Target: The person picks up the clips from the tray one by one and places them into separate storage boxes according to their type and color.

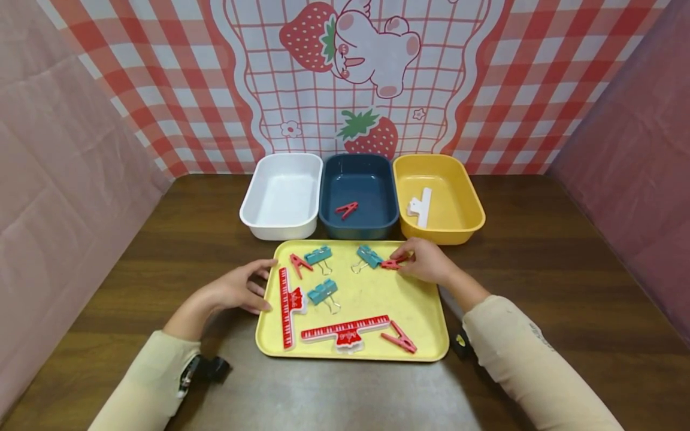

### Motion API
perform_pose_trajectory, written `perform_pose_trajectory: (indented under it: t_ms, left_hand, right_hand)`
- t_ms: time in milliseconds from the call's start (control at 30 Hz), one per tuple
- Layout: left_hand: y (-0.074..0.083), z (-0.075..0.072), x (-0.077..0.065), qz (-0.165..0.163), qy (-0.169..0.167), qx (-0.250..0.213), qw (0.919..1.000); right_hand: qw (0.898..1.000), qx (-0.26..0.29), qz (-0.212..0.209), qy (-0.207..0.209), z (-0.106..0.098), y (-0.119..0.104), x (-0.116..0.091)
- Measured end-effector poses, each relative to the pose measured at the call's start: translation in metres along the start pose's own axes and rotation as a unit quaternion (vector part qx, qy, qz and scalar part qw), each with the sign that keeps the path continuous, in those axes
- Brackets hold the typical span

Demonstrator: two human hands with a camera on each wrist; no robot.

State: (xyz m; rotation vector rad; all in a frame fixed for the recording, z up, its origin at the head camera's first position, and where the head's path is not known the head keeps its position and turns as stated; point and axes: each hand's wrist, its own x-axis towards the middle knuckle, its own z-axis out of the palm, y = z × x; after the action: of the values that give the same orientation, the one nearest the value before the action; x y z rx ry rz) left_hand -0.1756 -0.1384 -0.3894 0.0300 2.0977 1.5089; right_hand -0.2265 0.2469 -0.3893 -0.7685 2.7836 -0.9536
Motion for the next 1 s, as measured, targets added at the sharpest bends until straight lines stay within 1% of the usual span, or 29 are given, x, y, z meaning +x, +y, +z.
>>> perform_pose_trajectory:
  t_ms: [100, 200, 300, 367, 433, 533, 600, 667, 833, 1000]
  left_hand:
    - [0.0, 0.0, 0.0, 0.003, -0.001, -0.003, 1.0]
    - [0.0, 0.0, -0.001, 0.01, -0.005, -0.003, 0.9999]
    - [0.0, 0.0, -0.001, 0.012, -0.004, -0.003, 0.9999]
    - [0.0, 0.0, -0.001, 0.012, -0.004, -0.002, 0.9999]
    - [0.0, 0.0, -0.001, 0.01, -0.003, -0.001, 0.9999]
    - [0.0, 0.0, -0.001, 0.009, -0.003, 0.0, 1.0]
    - [0.0, 0.0, 0.0, 0.009, -0.003, -0.001, 1.0]
    - [-0.001, 0.0, 0.0, 0.009, -0.003, -0.002, 0.9999]
    - [-0.001, 0.0, 0.0, 0.008, -0.002, -0.004, 1.0]
    - [-0.001, 0.0, 0.0, 0.009, -0.002, -0.003, 1.0]
  right_hand:
    - [1.0, 0.012, 0.022, -0.004, -0.001, -0.001, -0.001]
    - [0.997, 0.036, 0.066, -0.012, -0.001, -0.001, -0.001]
    - [0.991, 0.071, 0.11, -0.019, -0.002, -0.001, -0.003]
    - [0.985, 0.111, 0.132, -0.025, -0.002, -0.001, -0.004]
    - [0.974, 0.164, 0.154, -0.027, -0.003, -0.002, -0.005]
    - [0.951, 0.243, 0.188, -0.026, -0.006, -0.003, -0.007]
    - [0.937, 0.28, 0.207, -0.019, -0.008, -0.004, -0.007]
    - [0.925, 0.311, 0.218, -0.014, -0.011, -0.005, -0.008]
    - [0.901, 0.369, 0.227, -0.009, -0.017, -0.007, -0.008]
    - [0.881, 0.416, 0.224, -0.005, -0.02, -0.009, -0.007]
